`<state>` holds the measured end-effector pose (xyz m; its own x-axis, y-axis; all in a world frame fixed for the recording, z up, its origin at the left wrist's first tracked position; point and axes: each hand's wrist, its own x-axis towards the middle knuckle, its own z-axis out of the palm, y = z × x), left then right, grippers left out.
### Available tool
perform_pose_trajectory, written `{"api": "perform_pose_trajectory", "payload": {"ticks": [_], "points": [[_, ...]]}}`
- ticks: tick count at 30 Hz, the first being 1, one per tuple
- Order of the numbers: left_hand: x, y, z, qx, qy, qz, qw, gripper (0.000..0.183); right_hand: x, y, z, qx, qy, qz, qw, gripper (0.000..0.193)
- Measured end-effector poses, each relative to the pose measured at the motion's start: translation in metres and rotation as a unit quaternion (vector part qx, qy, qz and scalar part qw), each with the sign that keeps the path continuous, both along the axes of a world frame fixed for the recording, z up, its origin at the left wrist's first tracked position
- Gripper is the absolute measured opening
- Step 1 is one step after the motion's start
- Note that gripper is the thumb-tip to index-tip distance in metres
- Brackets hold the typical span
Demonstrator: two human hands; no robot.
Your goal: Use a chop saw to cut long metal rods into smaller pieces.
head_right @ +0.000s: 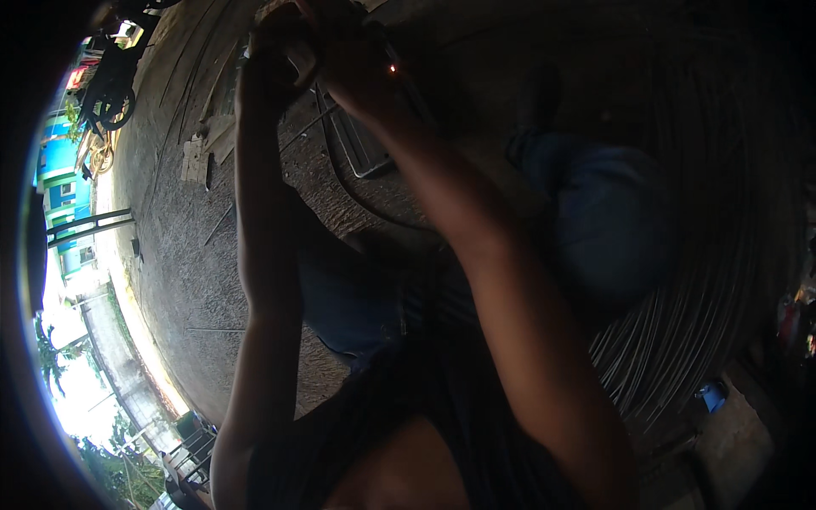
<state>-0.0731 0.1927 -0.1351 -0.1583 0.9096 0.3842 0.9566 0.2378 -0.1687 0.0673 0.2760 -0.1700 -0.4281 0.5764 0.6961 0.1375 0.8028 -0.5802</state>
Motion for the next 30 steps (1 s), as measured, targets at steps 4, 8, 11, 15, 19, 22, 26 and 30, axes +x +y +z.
{"api": "perform_pose_trajectory", "payload": {"ticks": [4, 8, 11, 15, 19, 22, 26, 30], "points": [[-0.021, 0.023, 0.087, 0.153, -0.588, -0.243, 0.756, 0.024, -0.034, 0.060, 0.084, -0.184, -0.174, 0.118, 0.960, 0.064], [-0.058, 0.041, 0.130, 0.004, 0.046, -0.212, 0.976, 0.033, -0.023, 0.130, 0.137, -0.020, -0.203, 0.044, 0.978, 0.043], [-0.076, 0.026, 0.112, -0.077, 0.050, -0.119, 0.989, 0.032, 0.022, 0.127, 0.205, -0.160, -0.441, 0.123, 0.874, 0.034], [-0.061, 0.057, 0.102, -0.079, 0.080, -0.063, 0.992, 0.026, 0.081, 0.181, 0.198, -0.192, -0.475, 0.038, 0.858, 0.033], [-0.121, 0.039, 0.101, 0.050, -0.565, -0.125, 0.814, 0.026, 0.059, 0.196, 0.162, -0.203, -0.544, 0.039, 0.814, 0.036], [-0.090, 0.031, 0.107, 0.017, -0.407, -0.214, 0.888, 0.019, 0.048, 0.219, 0.069, -0.250, -0.554, 0.062, 0.791, 0.034], [-0.072, 0.066, 0.117, 0.101, -0.713, -0.089, 0.688, 0.027, 0.071, 0.350, -0.104, 0.304, -0.716, 0.168, 0.605, 0.037], [-0.111, 0.045, 0.121, 0.021, -0.643, -0.185, 0.743, 0.040, 0.012, 0.311, -0.180, 0.106, -0.620, 0.164, 0.759, 0.029]]}}
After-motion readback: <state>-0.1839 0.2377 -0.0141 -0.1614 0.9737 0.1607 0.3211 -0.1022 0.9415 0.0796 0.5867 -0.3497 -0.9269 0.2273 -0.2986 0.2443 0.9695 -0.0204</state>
